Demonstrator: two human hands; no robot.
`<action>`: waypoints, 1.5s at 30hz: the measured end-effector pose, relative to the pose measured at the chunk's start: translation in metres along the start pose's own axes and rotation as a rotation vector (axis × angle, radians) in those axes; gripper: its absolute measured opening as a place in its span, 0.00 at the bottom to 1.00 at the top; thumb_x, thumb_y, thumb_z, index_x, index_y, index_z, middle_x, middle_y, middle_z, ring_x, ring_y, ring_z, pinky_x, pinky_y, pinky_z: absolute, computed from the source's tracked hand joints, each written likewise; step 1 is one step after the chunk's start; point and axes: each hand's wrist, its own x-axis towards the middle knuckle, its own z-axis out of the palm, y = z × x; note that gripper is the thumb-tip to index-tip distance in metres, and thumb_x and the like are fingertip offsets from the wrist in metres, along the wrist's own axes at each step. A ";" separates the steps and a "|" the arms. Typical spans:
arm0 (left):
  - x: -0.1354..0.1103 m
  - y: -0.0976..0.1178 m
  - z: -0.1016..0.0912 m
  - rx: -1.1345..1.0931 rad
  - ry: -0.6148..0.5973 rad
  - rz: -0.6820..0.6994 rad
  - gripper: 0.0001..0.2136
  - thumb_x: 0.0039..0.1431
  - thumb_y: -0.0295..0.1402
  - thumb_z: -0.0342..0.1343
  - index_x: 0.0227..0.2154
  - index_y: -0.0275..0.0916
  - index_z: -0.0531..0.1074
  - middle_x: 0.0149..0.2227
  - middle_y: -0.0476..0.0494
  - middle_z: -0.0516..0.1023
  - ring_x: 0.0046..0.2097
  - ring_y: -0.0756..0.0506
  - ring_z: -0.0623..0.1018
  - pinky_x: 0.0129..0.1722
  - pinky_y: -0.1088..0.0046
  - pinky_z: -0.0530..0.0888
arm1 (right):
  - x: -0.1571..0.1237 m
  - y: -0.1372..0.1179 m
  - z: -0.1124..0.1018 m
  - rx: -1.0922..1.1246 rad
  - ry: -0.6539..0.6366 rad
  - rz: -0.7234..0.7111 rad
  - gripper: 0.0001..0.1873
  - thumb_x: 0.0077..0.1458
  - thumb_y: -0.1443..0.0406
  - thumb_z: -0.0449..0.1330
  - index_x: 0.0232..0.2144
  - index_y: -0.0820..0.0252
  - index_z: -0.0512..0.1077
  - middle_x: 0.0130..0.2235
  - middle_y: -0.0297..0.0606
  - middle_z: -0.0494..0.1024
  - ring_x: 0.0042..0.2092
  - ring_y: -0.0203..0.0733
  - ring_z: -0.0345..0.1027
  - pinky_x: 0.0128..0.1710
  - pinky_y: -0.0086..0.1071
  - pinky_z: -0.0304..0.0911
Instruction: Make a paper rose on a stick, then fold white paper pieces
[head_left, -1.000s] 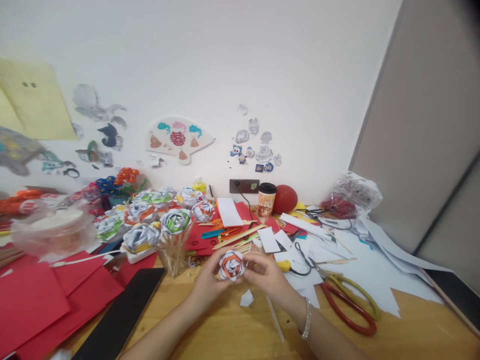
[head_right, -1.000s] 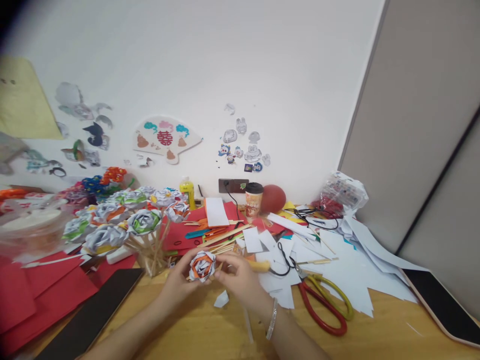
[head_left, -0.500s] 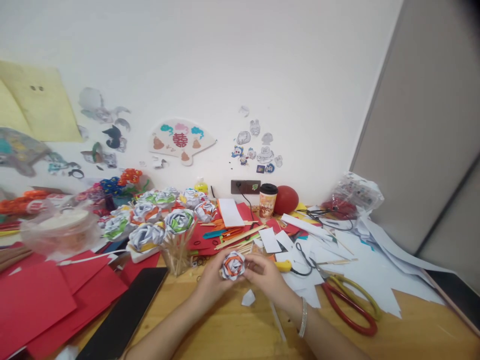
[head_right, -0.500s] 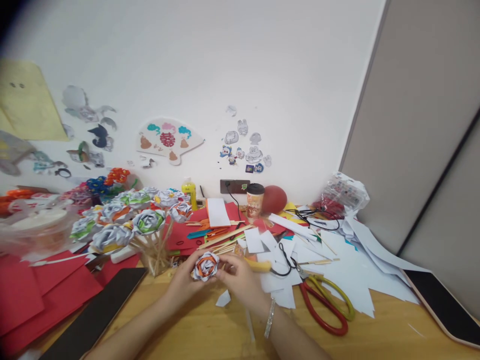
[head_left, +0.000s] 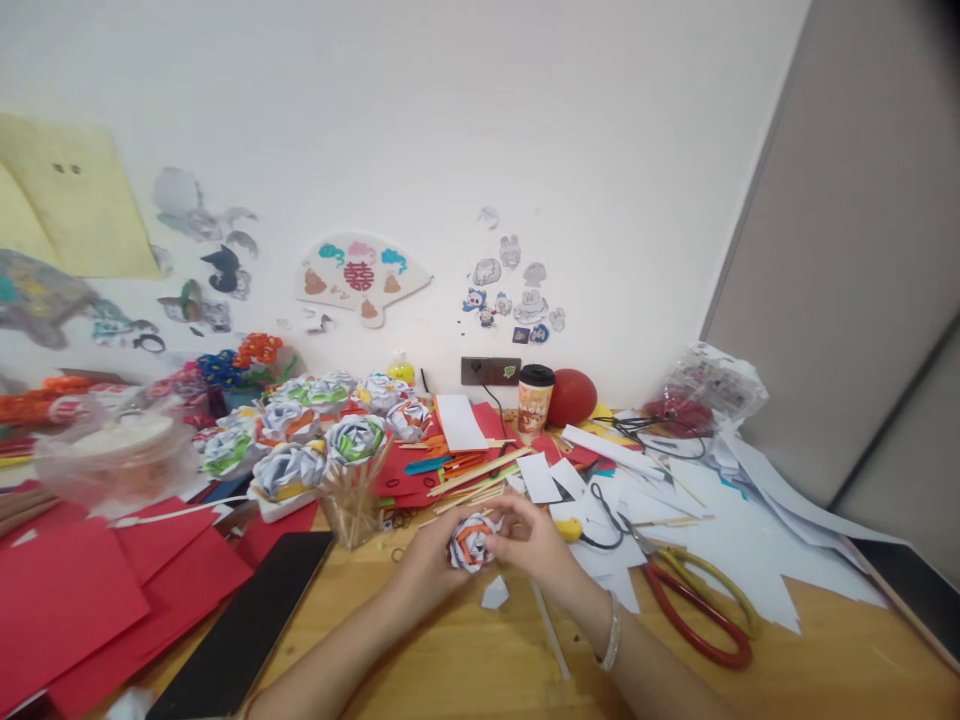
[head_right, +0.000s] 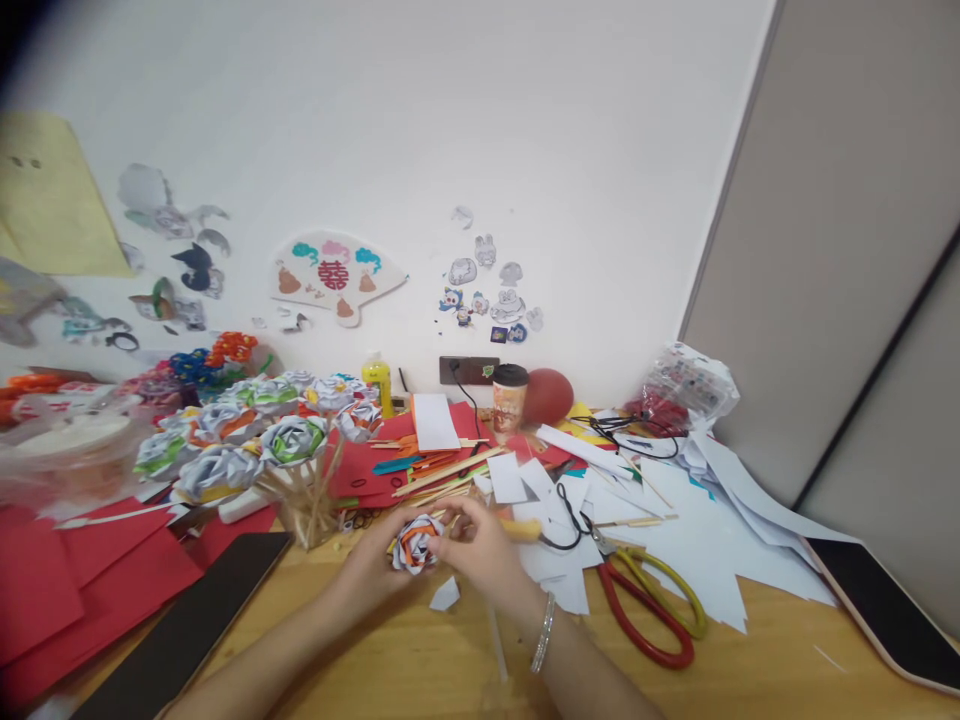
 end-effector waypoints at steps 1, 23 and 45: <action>0.000 0.001 0.000 -0.001 -0.003 -0.005 0.18 0.46 0.34 0.60 0.42 0.38 0.68 0.39 0.42 0.77 0.38 0.44 0.76 0.38 0.70 0.72 | 0.000 0.001 0.000 0.004 0.002 0.005 0.19 0.45 0.61 0.64 0.41 0.56 0.70 0.36 0.35 0.69 0.36 0.40 0.66 0.36 0.33 0.65; 0.000 0.010 0.004 0.121 0.011 -0.095 0.18 0.45 0.40 0.60 0.39 0.39 0.69 0.35 0.46 0.78 0.35 0.45 0.76 0.35 0.72 0.72 | -0.002 -0.011 -0.010 -1.186 -0.037 -0.852 0.13 0.61 0.71 0.46 0.35 0.60 0.70 0.34 0.41 0.72 0.39 0.43 0.62 0.44 0.41 0.58; -0.001 0.006 0.003 0.077 0.028 -0.077 0.18 0.44 0.36 0.61 0.40 0.40 0.68 0.36 0.46 0.77 0.36 0.45 0.75 0.36 0.71 0.71 | -0.005 -0.015 -0.006 -0.788 0.060 -0.648 0.10 0.61 0.66 0.49 0.31 0.57 0.69 0.35 0.39 0.70 0.37 0.42 0.60 0.39 0.37 0.59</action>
